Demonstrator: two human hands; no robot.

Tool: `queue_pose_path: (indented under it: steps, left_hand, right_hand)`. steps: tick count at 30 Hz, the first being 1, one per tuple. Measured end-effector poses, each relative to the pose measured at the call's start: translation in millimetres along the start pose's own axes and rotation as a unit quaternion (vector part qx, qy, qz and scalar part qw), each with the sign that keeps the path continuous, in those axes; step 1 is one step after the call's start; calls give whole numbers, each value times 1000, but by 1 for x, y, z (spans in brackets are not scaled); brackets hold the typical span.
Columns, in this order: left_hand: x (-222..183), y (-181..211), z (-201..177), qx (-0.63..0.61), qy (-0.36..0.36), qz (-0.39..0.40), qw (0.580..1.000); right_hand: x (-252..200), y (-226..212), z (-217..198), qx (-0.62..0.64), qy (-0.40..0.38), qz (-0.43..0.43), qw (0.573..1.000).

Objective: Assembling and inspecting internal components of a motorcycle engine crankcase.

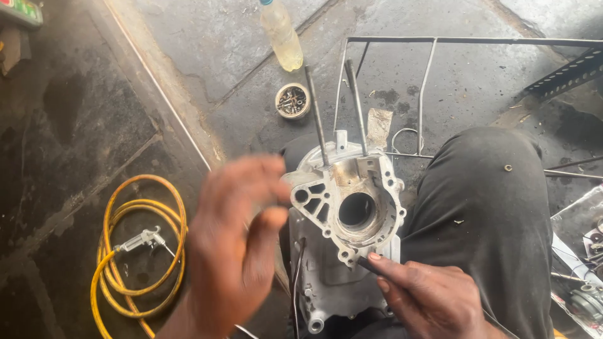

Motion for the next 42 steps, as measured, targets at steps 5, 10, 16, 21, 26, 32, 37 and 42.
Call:
queue_pose_path:
  steps: [5, 10, 16, 21, 26, 32, 37, 42]
  left_hand:
    - [19, -41, 45, -323, -76, -115, 936]
    - [-2, -67, 82, -286, 7, -125, 950]
    - [-9, -70, 81, -307, 47, -113, 944]
    - [-12, -72, 79, -316, 51, -148, 936]
    - [-13, -65, 78, -284, 67, -124, 948]
    - [-16, -67, 80, -290, 74, -128, 946]
    - [-9, -65, 81, -296, 60, -138, 943]
    - [-10, -62, 78, -279, 76, -133, 948]
  right_hand:
    - [-4, -22, 11, -173, -29, -60, 983]
    - [15, -30, 8, -211, -19, -72, 975]
    - [4, -27, 17, -196, -23, -105, 975]
    - [0, -31, 19, -214, -23, -138, 967]
    - [16, -36, 23, -238, -29, -163, 957]
    - [1, -33, 18, -252, -23, -99, 962]
    - [9, -31, 16, -272, -18, -67, 960]
    - [6, -27, 21, -264, -21, -65, 962]
Point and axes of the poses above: each hand's wrist, its own x-axis towards the middle knuckle, its own z-axis out of the palm, y = z × x, the point moved 9 cm from there along x, towards the middle knuckle, and after that the axes turned 14 degrees about -z, right-handed, at the moved point
